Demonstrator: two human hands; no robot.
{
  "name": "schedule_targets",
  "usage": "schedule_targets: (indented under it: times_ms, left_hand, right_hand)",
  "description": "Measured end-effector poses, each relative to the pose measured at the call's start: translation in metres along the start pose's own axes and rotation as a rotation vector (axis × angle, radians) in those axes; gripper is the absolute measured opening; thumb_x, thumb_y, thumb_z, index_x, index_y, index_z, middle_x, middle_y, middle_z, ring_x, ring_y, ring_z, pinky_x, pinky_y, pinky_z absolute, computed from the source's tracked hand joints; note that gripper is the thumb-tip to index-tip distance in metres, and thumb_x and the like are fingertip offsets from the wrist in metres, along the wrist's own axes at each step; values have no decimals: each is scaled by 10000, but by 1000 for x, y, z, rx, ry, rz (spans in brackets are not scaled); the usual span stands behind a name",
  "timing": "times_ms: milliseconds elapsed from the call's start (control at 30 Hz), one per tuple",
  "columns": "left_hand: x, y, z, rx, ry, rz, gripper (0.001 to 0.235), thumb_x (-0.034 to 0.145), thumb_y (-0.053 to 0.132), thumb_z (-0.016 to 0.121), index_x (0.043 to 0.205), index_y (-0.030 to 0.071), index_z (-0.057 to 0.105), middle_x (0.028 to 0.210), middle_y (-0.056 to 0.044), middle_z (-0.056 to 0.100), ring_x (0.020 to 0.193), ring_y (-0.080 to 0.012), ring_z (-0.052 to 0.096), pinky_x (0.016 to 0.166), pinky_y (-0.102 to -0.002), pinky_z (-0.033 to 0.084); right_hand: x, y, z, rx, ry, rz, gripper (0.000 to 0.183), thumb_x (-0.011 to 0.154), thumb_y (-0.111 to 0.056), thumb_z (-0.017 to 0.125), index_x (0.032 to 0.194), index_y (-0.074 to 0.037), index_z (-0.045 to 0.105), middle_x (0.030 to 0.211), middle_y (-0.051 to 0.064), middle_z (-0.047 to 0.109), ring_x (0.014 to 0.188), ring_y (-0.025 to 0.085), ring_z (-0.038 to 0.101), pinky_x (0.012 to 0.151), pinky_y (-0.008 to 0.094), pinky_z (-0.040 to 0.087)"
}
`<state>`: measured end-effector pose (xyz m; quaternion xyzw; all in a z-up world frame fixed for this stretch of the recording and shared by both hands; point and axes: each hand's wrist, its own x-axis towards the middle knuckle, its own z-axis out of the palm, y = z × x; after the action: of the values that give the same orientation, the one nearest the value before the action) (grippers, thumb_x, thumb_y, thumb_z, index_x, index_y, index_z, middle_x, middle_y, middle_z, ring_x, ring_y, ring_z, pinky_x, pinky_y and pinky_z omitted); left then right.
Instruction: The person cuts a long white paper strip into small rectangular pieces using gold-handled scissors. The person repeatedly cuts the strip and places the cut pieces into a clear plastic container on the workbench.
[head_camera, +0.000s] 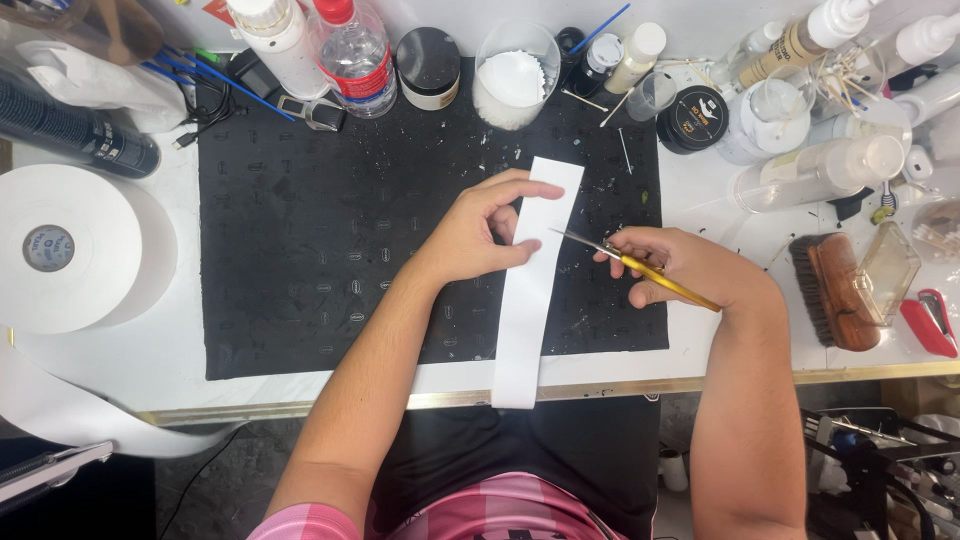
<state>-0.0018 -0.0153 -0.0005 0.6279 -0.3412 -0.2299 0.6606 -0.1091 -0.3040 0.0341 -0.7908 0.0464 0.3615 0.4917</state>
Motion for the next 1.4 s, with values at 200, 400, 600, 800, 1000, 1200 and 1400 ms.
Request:
schedule_targets:
  times_ms: [200, 400, 600, 800, 1000, 1200, 1400]
  left_hand:
    - [1, 2, 1, 25, -17, -43, 613, 724, -49, 796, 1296, 145, 692, 1249, -54, 622, 594, 11, 546, 525, -169, 424]
    - [4, 3, 0, 28, -15, -59, 622, 715, -50, 796, 1297, 143, 688, 1323, -74, 619, 579, 11, 593, 496, -159, 452]
    - [2, 2, 0, 0, -11, -63, 623, 729, -56, 802, 1310, 140, 691, 1326, -82, 612, 595, 11, 595, 508, -159, 450]
    - [1, 2, 0, 21, 25, -43, 665, 743, -45, 812, 1358, 152, 655, 1380, -89, 580, 612, 11, 582, 526, -168, 463]
    - [19, 4, -9, 276, 278, 51, 744, 748, 3, 831, 1437, 155, 592, 1469, -125, 545, 661, -66, 610, 621, -216, 529]
    - [69, -10, -37, 670, 296, 108, 826, 658, 105, 920, 1419, 75, 598, 1464, -186, 547, 1223, -371, 629, 994, -377, 536]
    - [94, -16, -34, 878, 152, -138, 817, 590, 91, 877, 1358, 40, 605, 1478, -124, 539, 1250, -342, 611, 1041, -447, 486]
  right_hand:
    - [16, -23, -2, -112, -18, 12, 504, 695, -55, 884, 1157, -106, 691, 901, -33, 670, 830, 85, 600, 733, 267, 507]
    - [17, -36, -3, -133, 46, 33, 526, 637, -119, 919, 1133, -118, 744, 767, -43, 664, 736, 84, 580, 679, 270, 487]
    - [20, -33, -3, -145, 116, 57, 457, 610, -122, 950, 1034, -77, 785, 661, -43, 608, 635, 85, 492, 596, 282, 414]
    - [23, 5, -3, -35, 182, -72, 416, 602, -53, 925, 986, -16, 767, 692, -33, 626, 649, 61, 539, 583, 230, 436]
    - [34, 59, 0, 478, 225, -14, 346, 735, -126, 801, 1029, 49, 753, 663, 47, 624, 543, 129, 598, 488, 230, 391]
    - [30, 86, 3, 404, 155, -328, 530, 659, -185, 912, 1099, 48, 730, 702, -5, 585, 615, 50, 542, 539, 199, 383]
    - [32, 84, 1, 456, 145, -310, 605, 622, -270, 912, 1111, 39, 734, 701, -5, 591, 603, 51, 555, 523, 202, 383]
